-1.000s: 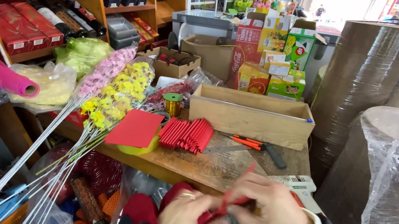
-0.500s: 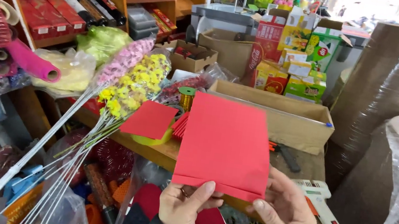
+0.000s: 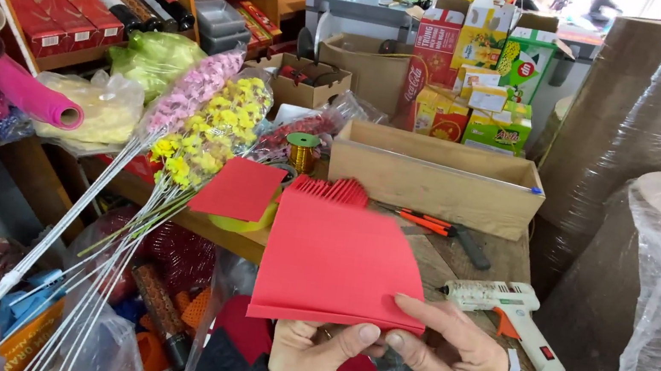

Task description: Folding red paper sheets into accordion-style fans by hand in a workshop setting.

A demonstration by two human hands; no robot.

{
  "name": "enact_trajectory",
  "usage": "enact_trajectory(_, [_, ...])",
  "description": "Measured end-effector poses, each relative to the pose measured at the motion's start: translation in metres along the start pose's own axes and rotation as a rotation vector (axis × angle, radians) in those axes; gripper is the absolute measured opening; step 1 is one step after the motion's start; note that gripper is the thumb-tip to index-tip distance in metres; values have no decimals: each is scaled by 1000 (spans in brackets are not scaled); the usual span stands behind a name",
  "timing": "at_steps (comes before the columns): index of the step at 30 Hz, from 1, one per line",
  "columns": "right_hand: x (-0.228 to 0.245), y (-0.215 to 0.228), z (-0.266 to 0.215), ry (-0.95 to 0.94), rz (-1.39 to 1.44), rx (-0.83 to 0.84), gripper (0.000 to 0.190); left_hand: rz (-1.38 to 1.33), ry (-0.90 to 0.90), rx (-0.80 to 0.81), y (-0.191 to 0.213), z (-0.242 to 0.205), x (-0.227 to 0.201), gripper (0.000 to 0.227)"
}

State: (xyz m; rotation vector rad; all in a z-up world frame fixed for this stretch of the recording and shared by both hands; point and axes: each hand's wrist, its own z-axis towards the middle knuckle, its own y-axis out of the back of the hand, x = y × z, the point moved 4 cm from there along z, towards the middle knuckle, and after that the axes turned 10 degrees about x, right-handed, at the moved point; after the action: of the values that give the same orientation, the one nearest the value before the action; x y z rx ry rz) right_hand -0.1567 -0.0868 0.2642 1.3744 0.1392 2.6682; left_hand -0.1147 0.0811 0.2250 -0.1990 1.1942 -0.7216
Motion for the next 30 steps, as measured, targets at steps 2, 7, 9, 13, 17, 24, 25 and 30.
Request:
enact_trajectory(2, [7, -2, 0, 31, -134, 12, 40, 27, -80, 51, -2, -2, -6, 23])
enact_trajectory(7, [16, -7, 1, 124, -169, 39, 31, 113, -134, 30, -3, -4, -13, 16])
enact_trajectory(9, [19, -9, 1, 128, -144, 34, 29, 131, -136, 43, -6, -4, -19, 16])
enact_trajectory(13, [11, -8, -2, 116, -131, -17, 26, 153, -174, 81, -9, -4, -24, 14])
enact_trajectory(17, [8, -7, -4, 142, -153, -35, 25, 256, -299, 95, -8, -3, -27, 16])
enact_trajectory(24, [7, 3, -5, 163, -272, -79, 24, 141, -302, 41, 9, -3, -31, 15])
enact_trajectory(25, [7, 3, -5, 198, -341, -78, 22, 135, -317, 59, 7, -3, -33, 15])
enact_trajectory(30, [18, -3, -3, 260, -388, -39, 25, 128, -304, 21, 2, -5, -32, 21])
